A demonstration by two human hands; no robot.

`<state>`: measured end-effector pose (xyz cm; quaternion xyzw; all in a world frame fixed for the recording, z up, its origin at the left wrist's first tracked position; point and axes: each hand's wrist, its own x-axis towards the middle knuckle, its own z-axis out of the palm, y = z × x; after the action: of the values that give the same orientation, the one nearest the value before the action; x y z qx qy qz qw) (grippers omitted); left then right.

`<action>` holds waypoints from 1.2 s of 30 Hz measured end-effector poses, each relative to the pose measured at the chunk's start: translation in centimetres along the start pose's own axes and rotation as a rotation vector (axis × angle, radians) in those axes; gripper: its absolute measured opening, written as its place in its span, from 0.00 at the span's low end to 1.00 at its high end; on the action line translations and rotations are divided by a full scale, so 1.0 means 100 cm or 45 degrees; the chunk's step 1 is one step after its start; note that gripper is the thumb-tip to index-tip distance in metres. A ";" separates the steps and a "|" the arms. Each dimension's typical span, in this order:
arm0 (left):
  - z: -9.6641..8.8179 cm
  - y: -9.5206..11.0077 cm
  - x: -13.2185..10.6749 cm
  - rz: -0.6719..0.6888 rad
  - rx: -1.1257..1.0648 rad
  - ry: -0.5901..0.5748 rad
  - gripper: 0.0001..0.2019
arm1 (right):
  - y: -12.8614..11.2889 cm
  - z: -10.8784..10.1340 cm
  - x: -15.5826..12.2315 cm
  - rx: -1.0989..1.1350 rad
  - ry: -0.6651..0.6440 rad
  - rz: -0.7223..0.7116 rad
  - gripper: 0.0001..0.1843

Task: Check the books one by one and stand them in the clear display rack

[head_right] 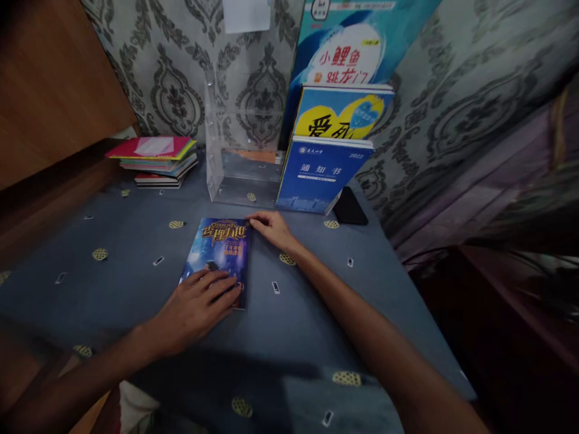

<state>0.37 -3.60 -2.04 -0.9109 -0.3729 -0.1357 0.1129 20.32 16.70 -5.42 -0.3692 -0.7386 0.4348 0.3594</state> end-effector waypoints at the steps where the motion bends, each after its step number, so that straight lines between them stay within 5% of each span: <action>1: 0.002 0.001 0.001 -0.022 0.006 0.021 0.15 | 0.001 0.001 -0.002 -0.035 0.018 -0.029 0.15; 7: 0.011 0.009 0.000 -0.114 -0.038 0.139 0.14 | -0.003 0.004 -0.025 -0.489 0.066 -0.297 0.16; 15: 0.014 0.006 -0.007 -0.116 -0.110 0.116 0.15 | -0.025 0.008 -0.055 -0.838 -0.043 -0.487 0.20; 25: 0.012 0.007 -0.006 -0.097 -0.137 0.221 0.10 | -0.062 0.023 -0.134 -0.804 -0.226 -0.613 0.18; 36: 0.010 0.010 -0.002 -0.045 0.042 0.311 0.12 | -0.061 0.029 -0.144 -0.745 -0.169 -0.633 0.17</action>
<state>1.11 -4.05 -3.13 -0.8789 -0.3744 -0.2416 0.1701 23.13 1.13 -3.95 -0.2369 -0.9200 0.1282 0.2848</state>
